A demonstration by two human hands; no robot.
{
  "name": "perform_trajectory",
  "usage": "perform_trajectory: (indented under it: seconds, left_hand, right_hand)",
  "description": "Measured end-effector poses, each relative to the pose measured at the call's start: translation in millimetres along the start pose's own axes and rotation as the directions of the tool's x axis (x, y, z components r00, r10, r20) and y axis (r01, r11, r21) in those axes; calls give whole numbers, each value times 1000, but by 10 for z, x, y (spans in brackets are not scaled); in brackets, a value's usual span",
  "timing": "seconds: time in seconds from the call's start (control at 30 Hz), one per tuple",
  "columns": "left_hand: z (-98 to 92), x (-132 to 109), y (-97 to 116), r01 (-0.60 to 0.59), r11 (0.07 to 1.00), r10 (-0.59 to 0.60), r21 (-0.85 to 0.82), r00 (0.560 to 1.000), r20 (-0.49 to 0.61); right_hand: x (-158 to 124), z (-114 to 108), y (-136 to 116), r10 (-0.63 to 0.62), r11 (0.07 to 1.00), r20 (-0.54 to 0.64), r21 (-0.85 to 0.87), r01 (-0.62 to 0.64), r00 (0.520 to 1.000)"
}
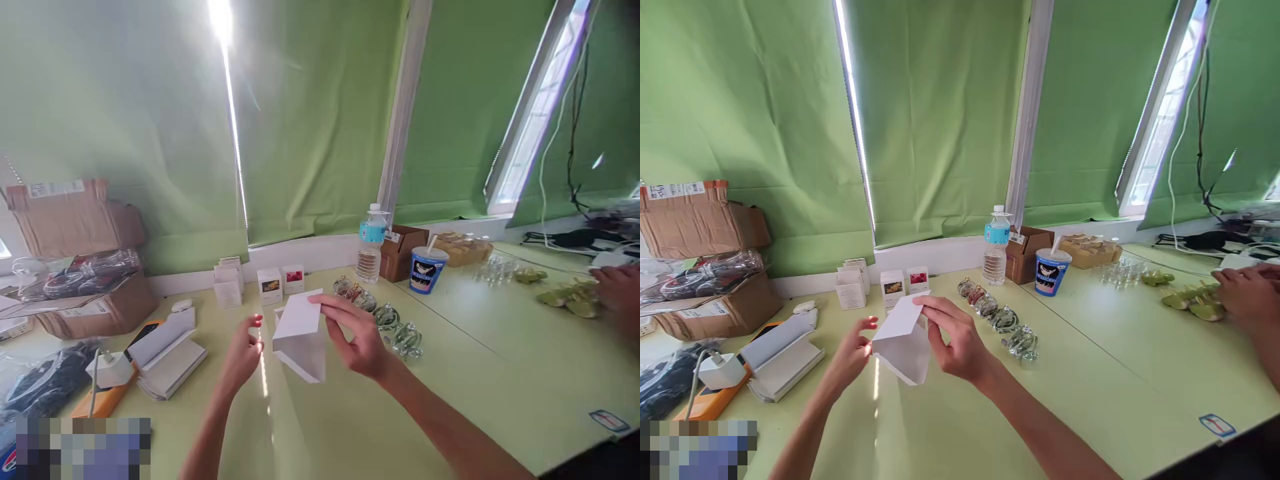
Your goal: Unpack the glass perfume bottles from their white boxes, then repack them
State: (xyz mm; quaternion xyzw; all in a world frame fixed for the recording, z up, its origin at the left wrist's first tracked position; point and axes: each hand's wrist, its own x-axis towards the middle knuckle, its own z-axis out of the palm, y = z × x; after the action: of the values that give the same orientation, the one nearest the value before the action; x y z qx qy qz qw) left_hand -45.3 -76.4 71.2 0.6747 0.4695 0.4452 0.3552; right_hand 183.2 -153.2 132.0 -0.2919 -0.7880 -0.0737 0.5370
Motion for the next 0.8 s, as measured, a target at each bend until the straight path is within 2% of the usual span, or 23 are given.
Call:
perform_trajectory:
  seconds: [0.07, 0.1, 0.17, 0.2, 0.27, 0.3, 0.33, 0.37, 0.4, 0.47, 0.5, 0.53, 0.57, 0.6, 0.67, 0.7, 0.73, 0.8]
  left_hand:
    - [-136, -46, 157, 69, 996, -75, -59, 991, -112]
    - [-201, -89, 244, 97, 988, -110, -117, 988, -108]
    - [-302, -202, 407, 148, 963, -146, -226, 989, 26]
    - [-330, -262, 472, 212, 940, -178, -267, 973, 146]
    - [-332, -360, 562, 326, 891, -187, -318, 899, 397]
    - [-308, -391, 586, 353, 878, -168, -322, 859, 483]
    - [-272, -409, 601, 354, 877, -142, -325, 837, 529]
    - [-229, -415, 609, 335, 884, -119, -326, 836, 536]
    - [-185, -413, 615, 304, 894, -101, -328, 851, 515]
    - [-111, -397, 629, 245, 907, -77, -342, 896, 438]
    - [-86, -388, 641, 218, 912, -65, -347, 913, 403]
    - [-68, -383, 655, 196, 918, -52, -346, 921, 385]
    - [-53, -381, 670, 177, 923, -36, -341, 924, 381]
    - [-39, -383, 685, 156, 929, -16, -337, 924, 383]
    - [9, -393, 698, 110, 941, 27, -321, 919, 394]
    - [50, -400, 692, 82, 945, 52, -316, 918, 392]
    - [102, -408, 677, 55, 949, 72, -311, 920, 385]
    - [235, -428, 627, 10, 959, 88, -284, 940, 331]
  right_hand:
    - [-116, -15, 8, -23, 1000, -6, -11, 23, 1000]
    - [-168, -6, -8, -38, 999, -3, -12, 38, 999]
    - [-247, 21, -70, -78, 997, 19, -1, 78, 997]
    - [-272, 33, -111, -112, 994, 50, 9, 112, 992]
    - [-295, 46, -185, -190, 982, 149, 36, 187, 970]
    - [-298, 47, -210, -212, 977, 210, 45, 207, 955]
    - [-298, 47, -224, -206, 979, 261, 45, 201, 943]
    - [-299, 45, -225, -176, 984, 283, 39, 172, 943]
    - [-303, 43, -215, -123, 992, 261, 27, 120, 957]
    - [-319, 35, -174, 49, 999, 111, 16, -51, 993]
    - [-328, 30, -151, 163, 986, 27, 36, -164, 986]
    - [-337, 24, -132, 291, 954, -12, 78, -289, 957]
    - [-343, 19, -120, 415, 901, 11, 131, -413, 910]
    - [-347, 14, -116, 519, 831, 90, 182, -527, 850]
    - [-348, 14, -134, 616, 693, 285, 246, -677, 734]
    - [-347, 20, -153, 625, 651, 348, 261, -713, 698]
    - [-347, 29, -175, 626, 628, 379, 273, -729, 682]
    - [-349, 53, -212, 626, 619, 377, 293, -729, 683]
